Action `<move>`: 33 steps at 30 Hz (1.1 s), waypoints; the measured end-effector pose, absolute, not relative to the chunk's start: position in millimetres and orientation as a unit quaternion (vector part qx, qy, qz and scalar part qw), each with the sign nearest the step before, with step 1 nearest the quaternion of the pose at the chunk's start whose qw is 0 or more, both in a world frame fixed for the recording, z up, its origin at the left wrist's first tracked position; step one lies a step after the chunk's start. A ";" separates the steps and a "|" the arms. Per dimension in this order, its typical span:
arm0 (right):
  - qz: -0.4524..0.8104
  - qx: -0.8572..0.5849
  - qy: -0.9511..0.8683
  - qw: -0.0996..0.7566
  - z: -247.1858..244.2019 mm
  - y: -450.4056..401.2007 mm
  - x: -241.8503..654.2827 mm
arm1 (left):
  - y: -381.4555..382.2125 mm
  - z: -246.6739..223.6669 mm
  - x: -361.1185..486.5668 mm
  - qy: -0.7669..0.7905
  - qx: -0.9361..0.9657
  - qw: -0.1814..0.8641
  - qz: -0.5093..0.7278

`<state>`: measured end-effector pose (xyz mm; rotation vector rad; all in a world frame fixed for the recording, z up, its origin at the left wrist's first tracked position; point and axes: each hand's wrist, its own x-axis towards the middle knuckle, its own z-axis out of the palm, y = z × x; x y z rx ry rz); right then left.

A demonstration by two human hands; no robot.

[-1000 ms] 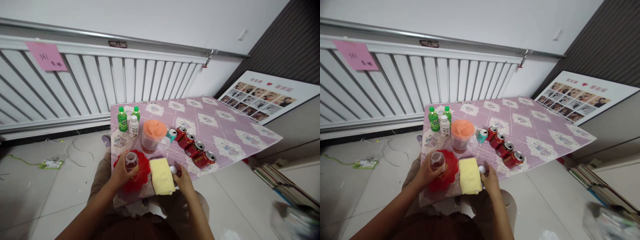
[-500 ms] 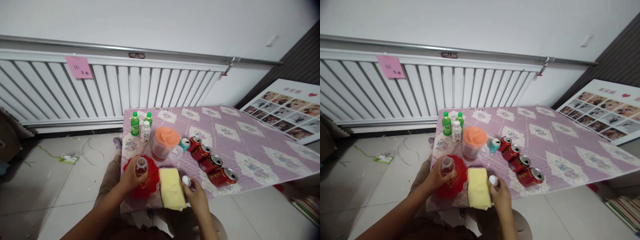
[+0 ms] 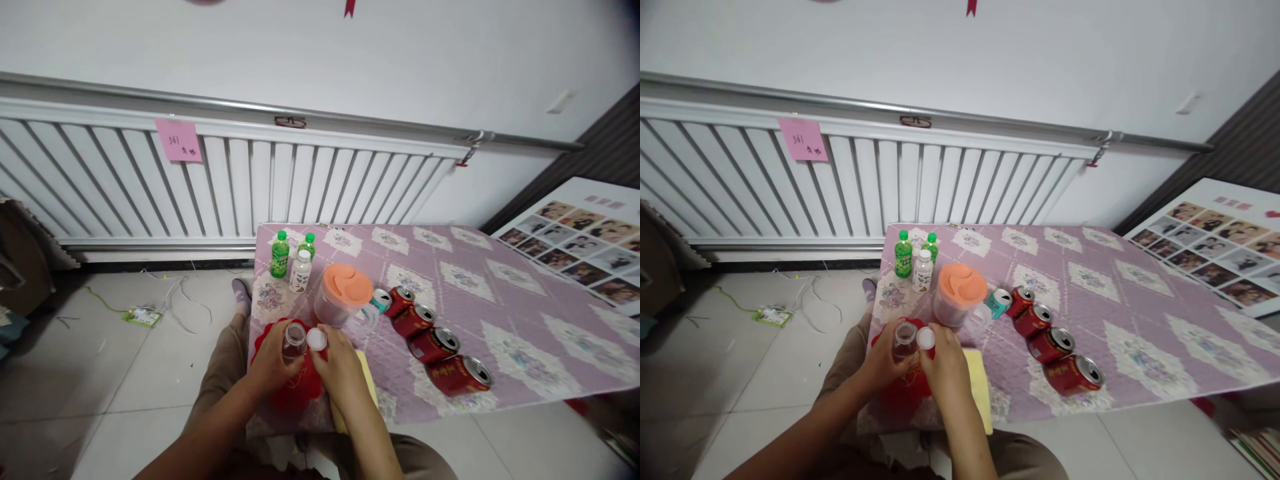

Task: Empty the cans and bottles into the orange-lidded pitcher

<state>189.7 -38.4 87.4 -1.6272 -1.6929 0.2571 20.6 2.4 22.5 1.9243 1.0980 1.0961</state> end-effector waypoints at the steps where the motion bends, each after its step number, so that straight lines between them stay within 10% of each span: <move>1: 0.099 -0.636 -0.667 0.375 88.3 -36.4 187.4 | 2.8 22.4 20.2 0.419 0.736 0.328 0.419; 19: 0.319 -0.578 -0.555 0.506 88.3 -28.9 170.9 | 2.7 27.1 18.7 0.414 0.733 0.325 0.431; 33: 0.152 -0.570 -0.725 0.357 109.0 -19.1 160.3 | 3.6 31.4 18.4 0.407 0.732 0.328 0.437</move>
